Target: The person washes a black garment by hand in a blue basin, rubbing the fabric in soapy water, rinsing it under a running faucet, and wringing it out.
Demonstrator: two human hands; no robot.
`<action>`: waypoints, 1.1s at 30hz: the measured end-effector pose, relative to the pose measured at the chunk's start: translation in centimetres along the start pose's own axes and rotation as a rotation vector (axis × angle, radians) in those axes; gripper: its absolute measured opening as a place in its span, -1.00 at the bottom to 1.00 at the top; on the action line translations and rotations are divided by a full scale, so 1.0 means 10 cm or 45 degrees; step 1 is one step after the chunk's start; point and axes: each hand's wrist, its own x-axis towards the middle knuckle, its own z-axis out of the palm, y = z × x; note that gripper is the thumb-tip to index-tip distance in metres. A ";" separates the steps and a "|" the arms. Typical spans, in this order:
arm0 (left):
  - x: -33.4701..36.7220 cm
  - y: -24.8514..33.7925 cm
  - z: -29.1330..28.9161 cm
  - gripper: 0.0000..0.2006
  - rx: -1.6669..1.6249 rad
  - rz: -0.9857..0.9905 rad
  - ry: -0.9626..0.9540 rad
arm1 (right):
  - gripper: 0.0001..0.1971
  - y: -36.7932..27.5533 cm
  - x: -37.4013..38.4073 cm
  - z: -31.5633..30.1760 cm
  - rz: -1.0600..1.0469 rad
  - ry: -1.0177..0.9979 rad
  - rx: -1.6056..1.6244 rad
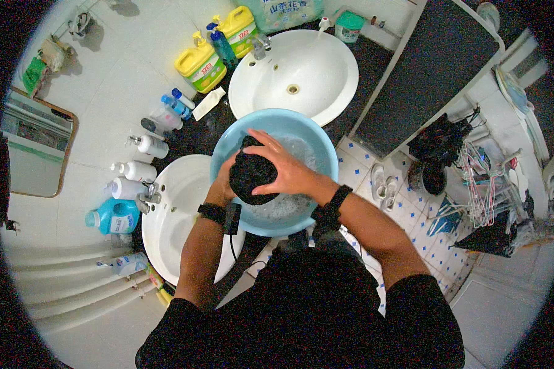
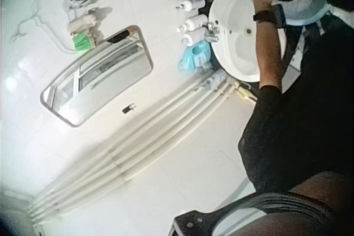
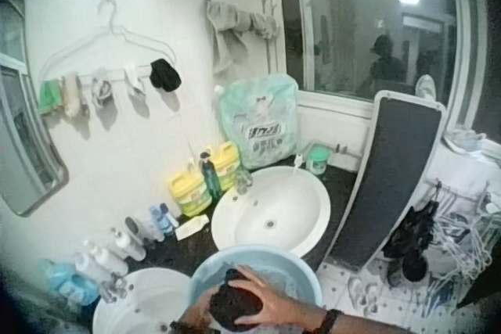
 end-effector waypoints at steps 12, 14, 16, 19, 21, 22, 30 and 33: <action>0.01 -0.02 0.38 -0.69 -0.007 0.270 0.096 | -0.68 0.04 0.22 0.23 0.176 0.600 0.281; 0.03 -0.05 0.35 -0.70 0.074 0.448 -0.010 | -0.75 -0.04 0.26 0.30 0.412 0.790 0.338; 0.02 -0.05 0.52 -0.71 0.396 0.596 0.148 | -0.77 0.01 0.31 0.33 0.530 0.981 0.534; 0.17 -0.05 0.55 -0.73 -0.022 0.572 0.409 | -0.73 0.12 0.37 0.42 0.641 1.304 0.889; 0.15 -0.09 0.63 -0.77 0.353 0.721 0.535 | -0.73 0.12 0.39 0.45 0.628 1.383 0.780; 0.20 -0.11 0.59 -0.77 0.549 0.778 0.715 | -0.74 0.16 0.39 0.46 0.684 1.447 0.924; 0.20 -0.22 0.24 -0.43 0.434 0.759 0.414 | -0.72 0.02 0.36 0.29 0.712 1.395 0.914; -0.13 -0.15 0.64 -0.28 0.211 0.211 -0.054 | -0.75 -0.03 0.26 0.06 0.452 1.410 0.700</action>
